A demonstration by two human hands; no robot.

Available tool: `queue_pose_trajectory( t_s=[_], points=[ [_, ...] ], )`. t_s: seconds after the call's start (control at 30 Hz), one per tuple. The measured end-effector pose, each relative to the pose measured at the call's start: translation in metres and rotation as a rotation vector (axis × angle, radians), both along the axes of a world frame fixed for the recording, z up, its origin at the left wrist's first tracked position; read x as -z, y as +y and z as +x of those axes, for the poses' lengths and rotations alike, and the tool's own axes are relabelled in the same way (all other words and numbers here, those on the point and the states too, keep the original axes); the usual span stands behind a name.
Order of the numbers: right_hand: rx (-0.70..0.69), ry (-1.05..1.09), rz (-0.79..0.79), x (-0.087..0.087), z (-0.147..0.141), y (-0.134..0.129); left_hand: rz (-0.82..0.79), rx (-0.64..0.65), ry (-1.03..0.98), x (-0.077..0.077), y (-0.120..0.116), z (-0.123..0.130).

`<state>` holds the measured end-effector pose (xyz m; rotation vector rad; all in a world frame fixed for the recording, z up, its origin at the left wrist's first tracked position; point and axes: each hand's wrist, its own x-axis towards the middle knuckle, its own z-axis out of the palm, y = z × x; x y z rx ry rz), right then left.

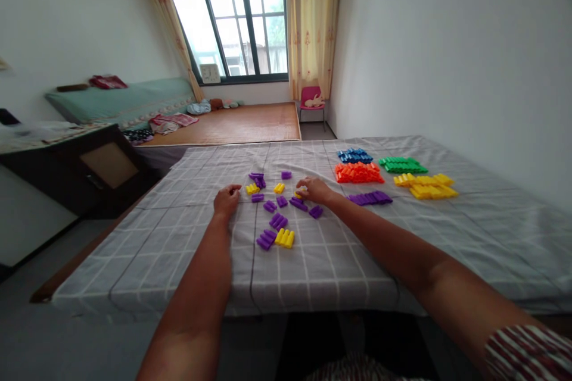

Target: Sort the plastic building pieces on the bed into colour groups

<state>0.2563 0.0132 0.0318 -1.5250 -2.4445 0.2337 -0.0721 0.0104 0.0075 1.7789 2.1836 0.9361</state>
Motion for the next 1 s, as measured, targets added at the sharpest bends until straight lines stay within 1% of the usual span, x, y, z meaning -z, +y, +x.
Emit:
queue_pose_trajectory(
  t_s=[0.17, 0.4, 0.57, 0.63, 0.8, 1.0],
  points=[
    [0.013, 0.025, 0.029, -0.001, 0.008, 0.006, 0.016, 0.000, 0.007, 0.001, 0.001, -0.001],
    [-0.001, 0.026, -0.001, 0.000, 0.005, 0.000, 0.005, 0.001, 0.002, 0.000, 0.001, -0.002],
    [0.028, 0.029, 0.060, -0.005, 0.007, 0.002, 0.000, 0.013, 0.004, -0.001, 0.000, -0.001],
    [0.037, 0.027, 0.060, -0.006, 0.006, -0.001, -0.005, 0.008, -0.002, -0.002, 0.000, -0.001],
    [0.004, 0.005, 0.009, -0.003, 0.000, -0.007, -0.006, 0.005, -0.004, -0.003, 0.000, 0.000],
    [-0.008, -0.014, 0.004, 0.002, 0.008, 0.004, 0.001, 0.011, -0.004, -0.002, -0.001, -0.001]
  ],
)
